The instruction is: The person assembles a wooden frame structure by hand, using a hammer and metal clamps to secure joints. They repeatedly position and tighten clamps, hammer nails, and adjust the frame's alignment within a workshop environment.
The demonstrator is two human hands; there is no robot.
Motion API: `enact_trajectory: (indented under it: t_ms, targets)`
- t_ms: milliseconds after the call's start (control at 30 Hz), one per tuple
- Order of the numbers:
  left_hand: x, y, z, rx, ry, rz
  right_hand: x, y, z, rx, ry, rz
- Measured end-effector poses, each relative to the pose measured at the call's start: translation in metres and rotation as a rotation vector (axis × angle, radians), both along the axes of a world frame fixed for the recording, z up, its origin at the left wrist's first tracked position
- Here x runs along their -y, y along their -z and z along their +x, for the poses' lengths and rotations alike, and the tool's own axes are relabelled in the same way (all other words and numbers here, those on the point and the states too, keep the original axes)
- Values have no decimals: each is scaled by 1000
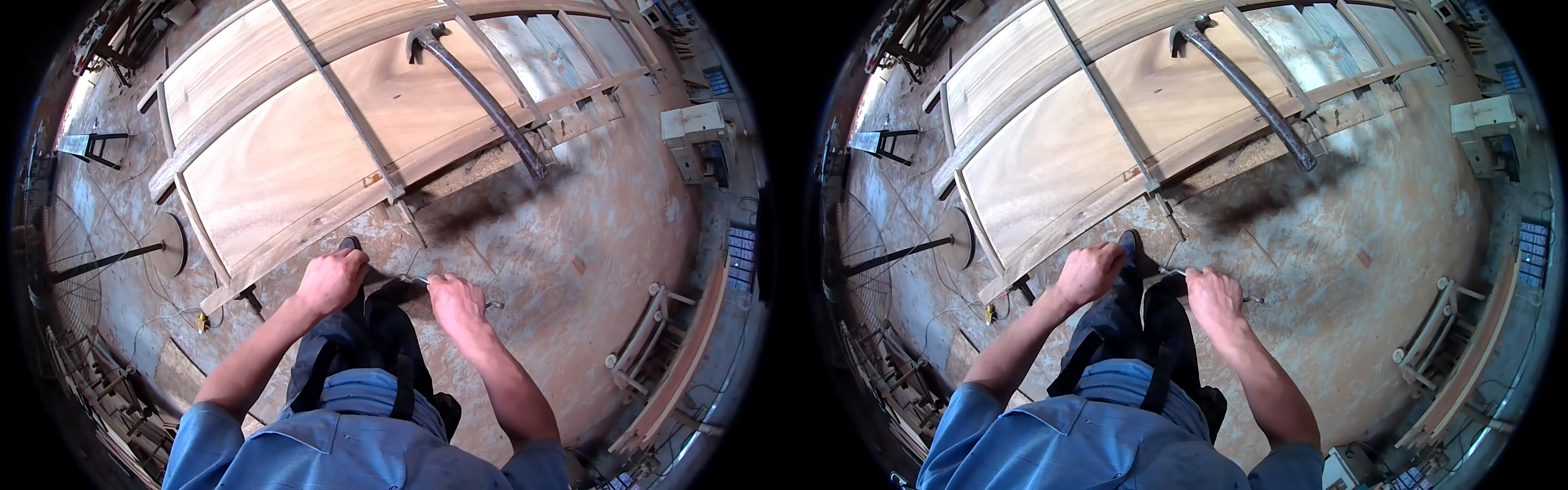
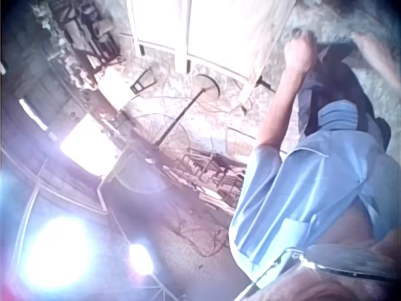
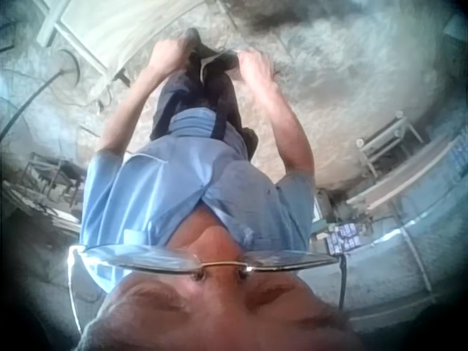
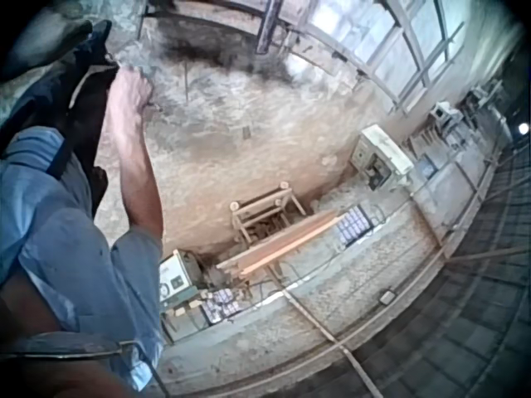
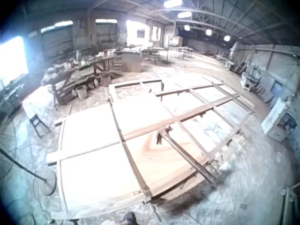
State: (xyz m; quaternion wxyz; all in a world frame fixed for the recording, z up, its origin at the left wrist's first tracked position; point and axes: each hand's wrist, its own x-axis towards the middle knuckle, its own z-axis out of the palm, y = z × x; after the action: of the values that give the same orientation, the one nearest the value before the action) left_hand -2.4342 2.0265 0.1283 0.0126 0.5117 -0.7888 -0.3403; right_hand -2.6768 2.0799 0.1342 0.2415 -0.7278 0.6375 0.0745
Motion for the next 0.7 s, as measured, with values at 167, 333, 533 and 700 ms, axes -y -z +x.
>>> enact_trajectory:
  t_ms: [167, 333, 533, 700]
  targets:
    - [32, -6, -25, -68, 238, -469, 54, -28, -7, -178, -160, 69]
    - [74, 3, -55, 148, 579, -676, 107, -62, -5, -548, -497, -31]
    - [100, 18, -68, 162, 729, -718, 131, -20, -53, -293, -546, -340]
    - [109, 31, -63, 54, 775, -716, 142, 9, -52, -98, -413, -464]
